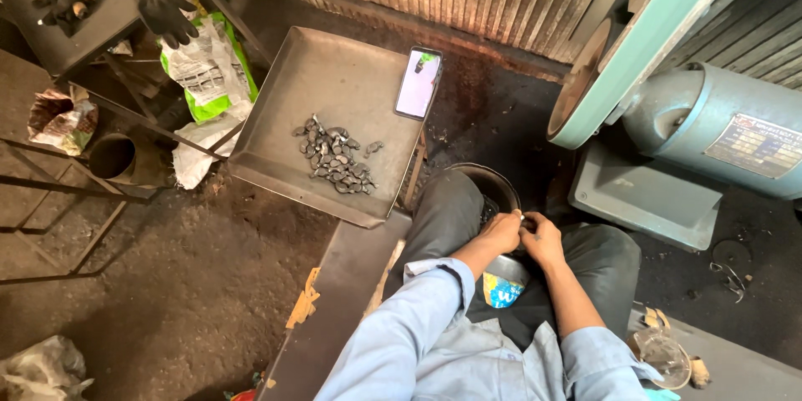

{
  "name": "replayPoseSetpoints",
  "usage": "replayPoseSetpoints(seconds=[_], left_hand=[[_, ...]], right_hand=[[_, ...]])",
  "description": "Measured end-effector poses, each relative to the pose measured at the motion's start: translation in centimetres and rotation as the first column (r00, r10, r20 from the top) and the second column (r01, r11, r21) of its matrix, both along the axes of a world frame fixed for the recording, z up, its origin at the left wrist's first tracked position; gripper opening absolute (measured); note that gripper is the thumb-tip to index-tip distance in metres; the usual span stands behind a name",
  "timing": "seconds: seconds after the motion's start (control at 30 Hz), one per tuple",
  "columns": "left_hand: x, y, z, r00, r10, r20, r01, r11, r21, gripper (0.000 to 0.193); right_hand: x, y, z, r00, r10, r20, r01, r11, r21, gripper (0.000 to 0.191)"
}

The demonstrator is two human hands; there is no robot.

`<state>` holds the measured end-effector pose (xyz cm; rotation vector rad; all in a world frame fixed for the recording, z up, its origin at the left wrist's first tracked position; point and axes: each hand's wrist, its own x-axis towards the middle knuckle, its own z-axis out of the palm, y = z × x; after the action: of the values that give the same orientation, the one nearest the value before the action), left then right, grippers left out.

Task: The person sits at a bench grinder and grinds small metal components one at a time, holding each piece against the spinning wheel with sparks flying, then places the ground piece on a metal tray with other finished parts while a phone plays a video beside the tray.

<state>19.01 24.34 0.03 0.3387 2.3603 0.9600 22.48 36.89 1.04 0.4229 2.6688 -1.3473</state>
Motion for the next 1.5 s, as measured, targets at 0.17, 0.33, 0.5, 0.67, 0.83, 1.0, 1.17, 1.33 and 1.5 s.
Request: replayPoseSetpoints(seconds=[0.17, 0.33, 0.5, 0.67, 0.83, 1.0, 1.17, 1.33, 1.5], left_hand=[[0.0, -0.2, -0.1, 1.000, 0.004, -0.005, -0.004, 1.000, 0.005, 0.037], [-0.3, -0.4, 1.5, 0.985, -0.044, -0.167, 0.040, 0.999, -0.027, 0.038], [-5.7, -4.3, 4.0, 0.731, 0.293, -0.617, -0.301, 0.949, 0.093, 0.018], [-16.4, -13.3, 4.2, 0.578, 0.332, -0.745, -0.531, 0.847, -0.035, 0.045], [-22.8, -14.9, 3.5, 0.620, 0.158, -0.768, -0.453, 0.872, -0.187, 0.072], [-22.6, -11.9, 3.9, 0.549, 0.182, -0.815, -0.386, 0.921, -0.055, 0.076], [-13.1, -5.9, 4.2, 0.716, 0.383, -0.584, -0.158, 0.904, 0.398, 0.032], [-5.6, -0.2, 3.0, 0.923, 0.242, -0.298, -0.097, 0.898, 0.430, 0.040], [-4.2, 3.5, 0.8, 0.968, 0.144, 0.206, -0.246, 0.709, 0.661, 0.032]], right_hand=[[0.1, 0.0, -0.1, 1.000, 0.004, -0.005, -0.003, 1.000, 0.021, 0.044], [-0.1, 0.2, -0.1, 1.000, -0.012, -0.026, 0.011, 0.999, -0.037, 0.044], [-0.3, 0.8, -1.0, 0.999, 0.044, -0.015, -0.045, 0.997, -0.057, 0.044], [-1.0, 0.2, -1.9, 0.992, 0.124, -0.023, -0.124, 0.992, 0.000, 0.043], [-2.5, -0.6, -2.2, 0.989, 0.119, 0.086, -0.110, 0.989, -0.101, 0.043], [-3.0, -0.5, -2.9, 0.985, 0.132, 0.111, -0.120, 0.987, -0.109, 0.044], [-3.1, 0.8, -3.6, 0.999, -0.025, -0.032, 0.003, 0.838, -0.545, 0.042], [-2.6, 3.6, -2.6, 0.905, -0.423, 0.051, 0.218, 0.356, -0.909, 0.036], [-1.7, 5.0, -1.1, 0.860, -0.496, 0.123, 0.173, 0.055, -0.983, 0.032]])
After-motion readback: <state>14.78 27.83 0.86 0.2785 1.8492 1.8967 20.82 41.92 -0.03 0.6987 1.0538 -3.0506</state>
